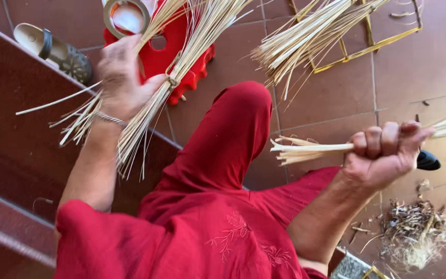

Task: The person splits dried plant fibers using a knife, then gathers and aligns the strands into a bundle. They tie the bundle with a thin strip of the same material to form a broom head.

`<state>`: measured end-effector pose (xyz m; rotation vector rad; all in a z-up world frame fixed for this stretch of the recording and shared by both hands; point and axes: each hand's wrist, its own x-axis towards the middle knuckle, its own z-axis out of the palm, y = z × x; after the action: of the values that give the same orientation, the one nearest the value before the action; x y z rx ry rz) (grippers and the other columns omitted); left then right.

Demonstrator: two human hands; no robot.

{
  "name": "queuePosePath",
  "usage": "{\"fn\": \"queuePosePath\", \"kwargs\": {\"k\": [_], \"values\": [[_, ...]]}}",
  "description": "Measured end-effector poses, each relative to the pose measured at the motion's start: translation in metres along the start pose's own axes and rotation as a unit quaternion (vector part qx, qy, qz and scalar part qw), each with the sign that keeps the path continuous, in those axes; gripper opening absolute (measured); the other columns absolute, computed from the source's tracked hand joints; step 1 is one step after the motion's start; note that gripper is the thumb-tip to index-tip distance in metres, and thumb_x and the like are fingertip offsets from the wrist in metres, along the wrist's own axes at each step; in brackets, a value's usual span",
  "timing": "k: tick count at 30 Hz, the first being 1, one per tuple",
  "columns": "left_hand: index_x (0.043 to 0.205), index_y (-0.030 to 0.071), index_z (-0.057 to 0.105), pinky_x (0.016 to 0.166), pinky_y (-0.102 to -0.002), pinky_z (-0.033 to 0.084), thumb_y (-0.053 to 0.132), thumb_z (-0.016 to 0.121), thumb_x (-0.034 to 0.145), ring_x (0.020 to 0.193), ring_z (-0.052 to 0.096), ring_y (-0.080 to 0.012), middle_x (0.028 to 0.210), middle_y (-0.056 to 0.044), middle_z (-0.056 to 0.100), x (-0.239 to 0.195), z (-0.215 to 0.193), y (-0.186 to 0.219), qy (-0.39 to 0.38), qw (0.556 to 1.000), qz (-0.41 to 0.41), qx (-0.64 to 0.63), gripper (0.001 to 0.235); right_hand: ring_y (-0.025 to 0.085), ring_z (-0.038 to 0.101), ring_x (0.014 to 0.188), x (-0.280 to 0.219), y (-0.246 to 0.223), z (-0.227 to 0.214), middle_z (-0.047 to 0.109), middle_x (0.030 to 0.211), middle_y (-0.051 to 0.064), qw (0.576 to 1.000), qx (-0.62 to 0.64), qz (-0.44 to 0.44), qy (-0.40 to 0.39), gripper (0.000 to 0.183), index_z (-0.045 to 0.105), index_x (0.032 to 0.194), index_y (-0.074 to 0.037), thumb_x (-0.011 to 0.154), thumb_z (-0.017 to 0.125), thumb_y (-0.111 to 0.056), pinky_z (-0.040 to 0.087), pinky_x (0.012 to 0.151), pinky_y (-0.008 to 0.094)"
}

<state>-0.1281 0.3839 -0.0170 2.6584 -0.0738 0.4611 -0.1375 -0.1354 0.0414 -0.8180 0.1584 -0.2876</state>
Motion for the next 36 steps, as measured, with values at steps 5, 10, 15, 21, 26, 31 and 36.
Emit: {"fn": "queuePosePath", "kwargs": {"k": [5,10,15,21,26,31,36], "values": [[0.146,-0.002,0.048,0.108,-0.057,0.031,0.063,0.089,0.068,0.129,0.048,-0.0415,0.137,-0.024,0.057,-0.039,0.008,-0.099,-0.143,0.964,-0.196,0.111,0.109,0.003,0.016,0.042,0.019,0.012,0.026,0.026,0.057,-0.007,1.000,-0.020,-0.005,0.000,0.040,0.068,0.112,-0.012,0.117,0.046,-0.045,0.020,0.037,0.024],[0.138,0.008,0.053,0.110,-0.059,0.027,0.061,0.086,0.070,0.127,0.054,-0.0355,0.133,-0.019,0.063,-0.073,0.058,-0.149,-0.262,0.893,-0.352,0.093,0.092,0.003,0.016,0.045,0.025,0.049,0.027,0.025,0.059,-0.007,0.995,0.023,0.079,-0.062,0.038,0.067,0.117,-0.012,0.118,0.049,-0.045,0.017,0.039,0.022],[0.120,0.010,0.066,0.099,-0.056,0.045,0.050,0.076,0.091,0.111,0.066,-0.0378,0.114,-0.020,0.072,-0.089,0.073,-0.169,-0.262,0.898,-0.350,0.054,0.051,0.004,0.016,0.046,0.026,0.047,0.037,0.025,0.059,-0.007,0.989,0.050,0.111,-0.089,0.036,0.064,0.118,-0.012,0.120,0.050,-0.044,0.018,0.042,0.022],[0.111,0.009,0.063,0.075,-0.043,0.060,0.033,0.078,0.093,0.081,0.076,-0.0265,0.089,-0.013,0.075,-0.083,0.029,-0.146,-0.082,0.934,-0.321,-0.134,0.033,0.003,0.018,0.046,0.016,0.040,0.044,0.029,0.062,-0.006,0.989,0.025,0.098,-0.106,0.037,0.060,0.130,-0.010,0.119,0.048,-0.044,0.018,0.042,0.020],[0.116,0.003,0.060,0.072,-0.039,0.058,0.030,0.082,0.098,0.079,0.072,-0.0232,0.088,-0.010,0.073,-0.075,-0.017,-0.095,0.068,0.981,-0.174,-0.053,0.039,0.003,0.019,0.047,-0.003,0.035,0.039,0.029,0.063,-0.006,0.988,0.021,0.087,-0.122,0.039,0.058,0.130,-0.010,0.121,0.045,-0.046,0.020,0.043,0.021],[0.120,0.006,0.065,0.060,-0.032,0.057,0.030,0.075,0.105,0.068,0.066,-0.0161,0.080,-0.005,0.066,-0.072,-0.050,-0.062,0.016,0.970,-0.217,-0.103,0.030,0.005,0.018,0.048,-0.023,0.022,0.025,0.029,0.061,-0.004,0.990,0.025,0.065,-0.121,0.046,0.058,0.129,-0.010,0.119,0.040,-0.051,0.021,0.045,0.022],[0.110,0.002,0.061,0.068,-0.031,0.059,0.021,0.064,0.118,0.082,0.070,-0.0159,0.089,-0.006,0.069,-0.080,-0.075,-0.070,0.140,0.988,-0.050,0.051,0.021,0.006,0.018,0.048,-0.037,0.009,0.006,0.028,0.062,-0.004,0.995,-0.011,0.024,-0.091,0.043,0.060,0.129,-0.010,0.119,0.043,-0.048,0.020,0.045,0.022]]}}
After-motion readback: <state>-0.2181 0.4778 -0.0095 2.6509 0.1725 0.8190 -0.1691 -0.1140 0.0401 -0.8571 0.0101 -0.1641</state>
